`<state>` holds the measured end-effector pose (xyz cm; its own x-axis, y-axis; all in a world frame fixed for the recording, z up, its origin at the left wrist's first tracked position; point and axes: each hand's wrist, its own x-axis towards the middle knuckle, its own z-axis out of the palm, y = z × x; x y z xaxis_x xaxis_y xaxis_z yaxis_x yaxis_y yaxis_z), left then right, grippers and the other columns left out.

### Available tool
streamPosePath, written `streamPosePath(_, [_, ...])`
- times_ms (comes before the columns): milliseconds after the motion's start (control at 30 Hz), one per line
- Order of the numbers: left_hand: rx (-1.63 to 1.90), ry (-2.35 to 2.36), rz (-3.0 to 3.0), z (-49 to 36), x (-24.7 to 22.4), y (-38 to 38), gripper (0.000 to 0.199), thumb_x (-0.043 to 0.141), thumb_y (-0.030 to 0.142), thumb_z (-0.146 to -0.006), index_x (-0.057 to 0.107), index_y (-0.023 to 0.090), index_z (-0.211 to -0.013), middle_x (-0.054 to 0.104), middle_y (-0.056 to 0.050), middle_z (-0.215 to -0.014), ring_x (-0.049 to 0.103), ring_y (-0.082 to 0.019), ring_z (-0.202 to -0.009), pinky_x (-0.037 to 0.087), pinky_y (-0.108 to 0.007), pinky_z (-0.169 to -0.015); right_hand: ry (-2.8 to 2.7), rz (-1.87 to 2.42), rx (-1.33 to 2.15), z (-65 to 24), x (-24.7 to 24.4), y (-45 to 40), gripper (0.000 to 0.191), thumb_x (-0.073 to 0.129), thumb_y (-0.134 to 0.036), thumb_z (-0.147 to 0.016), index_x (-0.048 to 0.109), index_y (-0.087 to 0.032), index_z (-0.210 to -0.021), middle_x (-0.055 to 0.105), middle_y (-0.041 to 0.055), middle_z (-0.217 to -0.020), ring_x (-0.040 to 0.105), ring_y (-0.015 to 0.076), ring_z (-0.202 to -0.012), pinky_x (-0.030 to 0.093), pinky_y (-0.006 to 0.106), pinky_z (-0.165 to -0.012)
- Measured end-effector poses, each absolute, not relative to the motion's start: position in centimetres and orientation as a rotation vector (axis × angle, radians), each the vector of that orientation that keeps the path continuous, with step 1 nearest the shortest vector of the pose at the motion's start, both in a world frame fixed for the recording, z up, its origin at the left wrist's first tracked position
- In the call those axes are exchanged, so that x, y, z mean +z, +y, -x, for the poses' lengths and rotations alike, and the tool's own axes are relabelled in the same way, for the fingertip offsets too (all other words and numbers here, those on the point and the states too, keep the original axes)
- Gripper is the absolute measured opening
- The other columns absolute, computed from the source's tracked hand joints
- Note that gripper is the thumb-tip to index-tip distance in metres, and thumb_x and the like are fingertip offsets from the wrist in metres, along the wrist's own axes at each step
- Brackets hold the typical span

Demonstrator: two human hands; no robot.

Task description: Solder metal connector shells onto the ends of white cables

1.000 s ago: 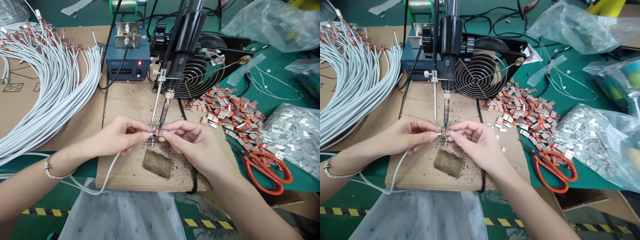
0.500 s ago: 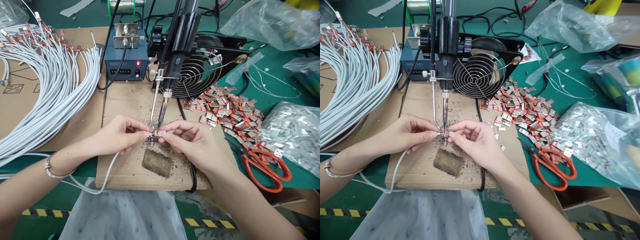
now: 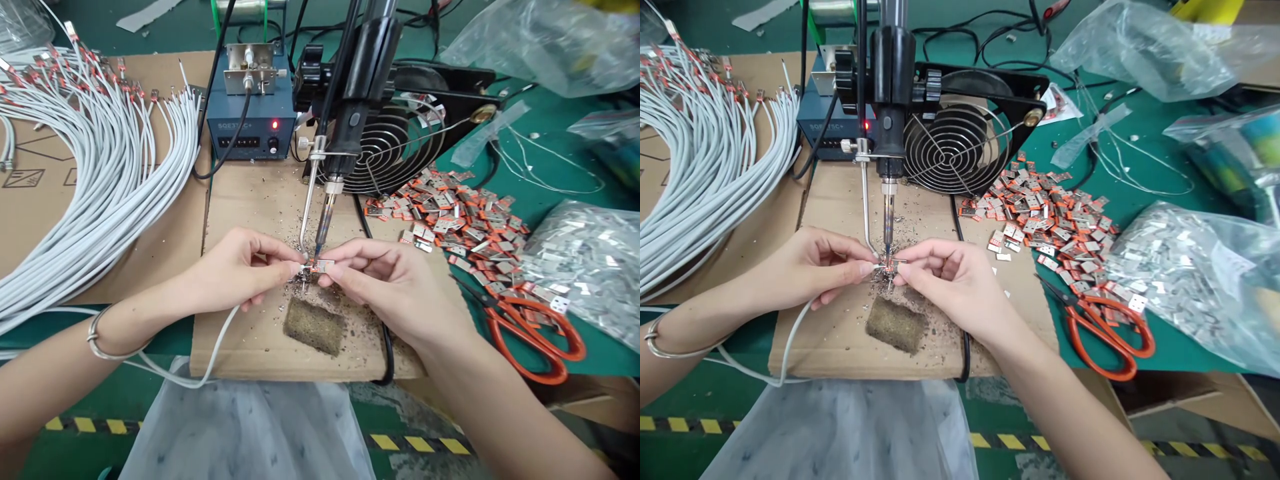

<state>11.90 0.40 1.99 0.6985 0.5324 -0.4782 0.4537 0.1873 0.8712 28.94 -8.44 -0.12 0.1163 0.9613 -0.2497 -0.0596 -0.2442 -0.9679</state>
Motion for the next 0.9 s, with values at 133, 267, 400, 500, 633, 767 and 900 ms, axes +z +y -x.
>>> streamPosePath(133, [0.071, 0.865, -1.419, -11.86, 2.01, 0.38, 0.014, 0.058, 0.017, -0.08, 0.067, 0.013, -0.089, 0.049, 0.007, -0.044, 0.042, -0.003, -0.032, 0.035, -0.01, -0.028, -0.91, 1.361, 1.359, -29.02, -0.07, -8.49, 0.01, 0.073, -0.024, -0.069, 0.068, -0.018, -0.076, 0.07, 0.0003, -0.06, 0.062, 0.01, -0.052, 0.047, 0.018, -0.045])
streamPosePath(267, [0.072, 0.862, -1.403, -11.91, 2.07, 0.41, 0.014, 0.059, 0.017, -0.08, 0.067, 0.012, -0.09, 0.048, 0.008, -0.041, 0.041, -0.003, -0.032, 0.034, -0.01, -0.028, -0.877, 1.35, 1.38, -29.1, -0.11, -8.46, 0.01, 0.074, -0.023, -0.068, 0.068, -0.019, -0.076, 0.07, 0.0002, -0.061, 0.064, 0.0108, -0.054, 0.049, 0.019, -0.048])
streamPosePath(400, [0.069, 0.858, -1.391, -11.92, 2.03, 0.47, 0.014, 0.058, 0.016, -0.08, 0.067, 0.012, -0.091, 0.048, 0.008, -0.041, 0.041, -0.003, -0.031, 0.034, -0.009, -0.028, -0.853, 1.322, 1.418, -29.16, -0.16, -8.44, 0.009, 0.073, -0.023, -0.069, 0.069, -0.019, -0.076, 0.07, 0.0, -0.061, 0.063, 0.0105, -0.053, 0.049, 0.019, -0.048])
streamPosePath(500, [0.062, 0.865, -1.394, -11.95, 1.85, 0.51, 0.014, 0.058, 0.017, -0.08, 0.067, 0.012, -0.089, 0.049, 0.008, -0.042, 0.042, -0.002, -0.032, 0.035, -0.009, -0.029, -0.856, 1.327, 1.416, -29.11, -0.1, -8.42, 0.008, 0.072, -0.021, -0.069, 0.069, -0.018, -0.075, 0.07, -0.0002, -0.06, 0.063, 0.01, -0.053, 0.049, 0.018, -0.049])
streamPosePath(633, [0.06, 0.892, -1.408, -12.01, 1.59, 0.49, 0.015, 0.058, 0.017, -0.08, 0.067, 0.013, -0.091, 0.05, 0.008, -0.043, 0.042, -0.002, -0.031, 0.035, -0.009, -0.029, -0.885, 1.378, 1.371, -29.04, -0.09, -8.39, 0.007, 0.072, -0.019, -0.069, 0.069, -0.016, -0.075, 0.071, 0.0013, -0.061, 0.064, 0.0106, -0.055, 0.049, 0.018, -0.049])
streamPosePath(767, [0.069, 0.894, -1.416, -11.9, 1.62, 0.37, 0.016, 0.058, 0.017, -0.08, 0.068, 0.013, -0.092, 0.05, 0.008, -0.043, 0.043, -0.002, -0.031, 0.036, -0.008, -0.029, -0.891, 1.384, 1.358, -29.04, -0.22, -8.41, 0.01, 0.072, -0.02, -0.068, 0.069, -0.017, -0.076, 0.071, 0.0022, -0.063, 0.065, 0.0108, -0.056, 0.049, 0.017, -0.048])
streamPosePath(900, [0.077, 0.883, -1.416, -11.74, 1.77, 0.28, 0.015, 0.058, 0.017, -0.08, 0.068, 0.013, -0.091, 0.051, 0.008, -0.043, 0.043, -0.001, -0.031, 0.035, -0.007, -0.029, -0.904, 1.397, 1.368, -29.1, -0.25, -8.36, 0.011, 0.072, -0.024, -0.069, 0.068, -0.017, -0.076, 0.07, 0.0021, -0.062, 0.065, 0.0126, -0.056, 0.05, 0.02, -0.049])
